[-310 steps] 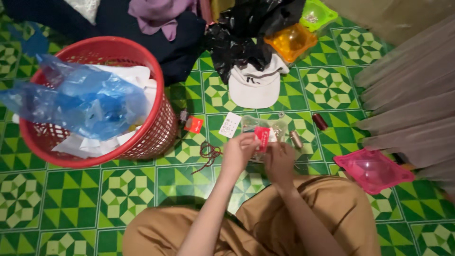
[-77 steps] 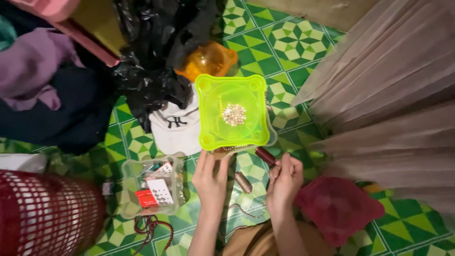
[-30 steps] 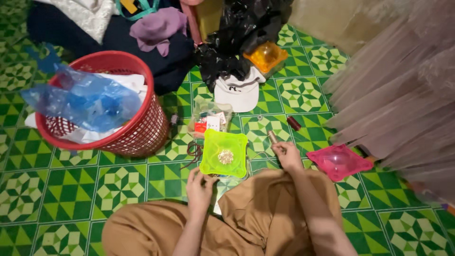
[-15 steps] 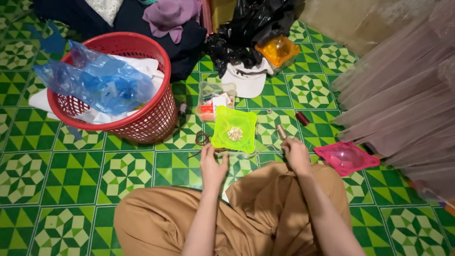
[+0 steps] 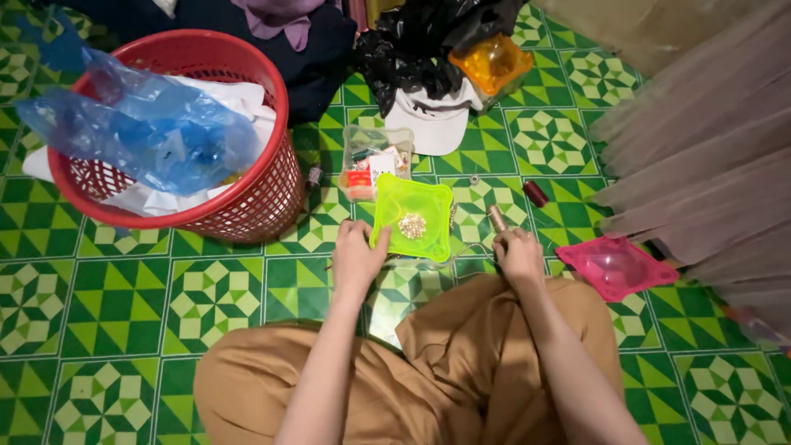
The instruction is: The person sorts various jewelry pieces and components from a plastic container into individual small trays and bags by hand, later using shears to cut a length of gold-colored chain.
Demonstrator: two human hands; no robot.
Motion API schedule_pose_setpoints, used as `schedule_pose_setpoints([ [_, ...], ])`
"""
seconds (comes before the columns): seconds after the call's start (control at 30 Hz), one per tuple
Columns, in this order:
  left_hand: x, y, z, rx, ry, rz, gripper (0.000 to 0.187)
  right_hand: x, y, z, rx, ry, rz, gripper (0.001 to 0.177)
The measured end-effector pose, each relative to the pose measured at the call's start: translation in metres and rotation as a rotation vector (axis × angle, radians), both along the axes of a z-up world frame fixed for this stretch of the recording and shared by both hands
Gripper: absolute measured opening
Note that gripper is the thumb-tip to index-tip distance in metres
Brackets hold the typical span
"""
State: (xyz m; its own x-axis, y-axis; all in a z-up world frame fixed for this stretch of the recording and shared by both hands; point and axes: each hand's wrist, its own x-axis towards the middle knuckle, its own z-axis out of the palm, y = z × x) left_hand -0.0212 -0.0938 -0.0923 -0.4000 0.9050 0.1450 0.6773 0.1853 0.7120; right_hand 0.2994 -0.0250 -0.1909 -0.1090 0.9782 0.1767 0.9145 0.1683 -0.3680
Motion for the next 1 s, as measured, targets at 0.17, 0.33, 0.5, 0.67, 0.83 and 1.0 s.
schedule_pose_setpoints([
  [0.17,-0.007,0.001,-0.012,0.134,-0.204,0.004,0.025,-0.001,-0.004,0.004,0.083,0.128,-0.009,0.011],
  [0.33,-0.032,-0.007,0.002,0.152,-0.31,0.038,0.023,-0.001,-0.007,0.011,0.118,0.217,-0.021,0.012],
  [0.5,-0.075,-0.026,0.004,0.022,-0.193,0.121,0.028,-0.002,-0.01,0.011,0.071,0.259,-0.011,0.013],
  [0.67,-0.09,-0.046,-0.01,-0.114,-0.279,0.173,0.04,-0.006,-0.021,0.032,0.058,0.131,0.001,0.018],
  [0.83,-0.099,-0.054,-0.009,-0.303,-0.288,0.202,0.043,-0.006,-0.045,0.093,-0.003,-0.17,0.222,0.034],
  [1.0,-0.103,-0.047,-0.002,-0.415,-0.223,0.173,0.048,-0.03,-0.056,0.158,-0.409,-0.031,0.174,0.019],
])
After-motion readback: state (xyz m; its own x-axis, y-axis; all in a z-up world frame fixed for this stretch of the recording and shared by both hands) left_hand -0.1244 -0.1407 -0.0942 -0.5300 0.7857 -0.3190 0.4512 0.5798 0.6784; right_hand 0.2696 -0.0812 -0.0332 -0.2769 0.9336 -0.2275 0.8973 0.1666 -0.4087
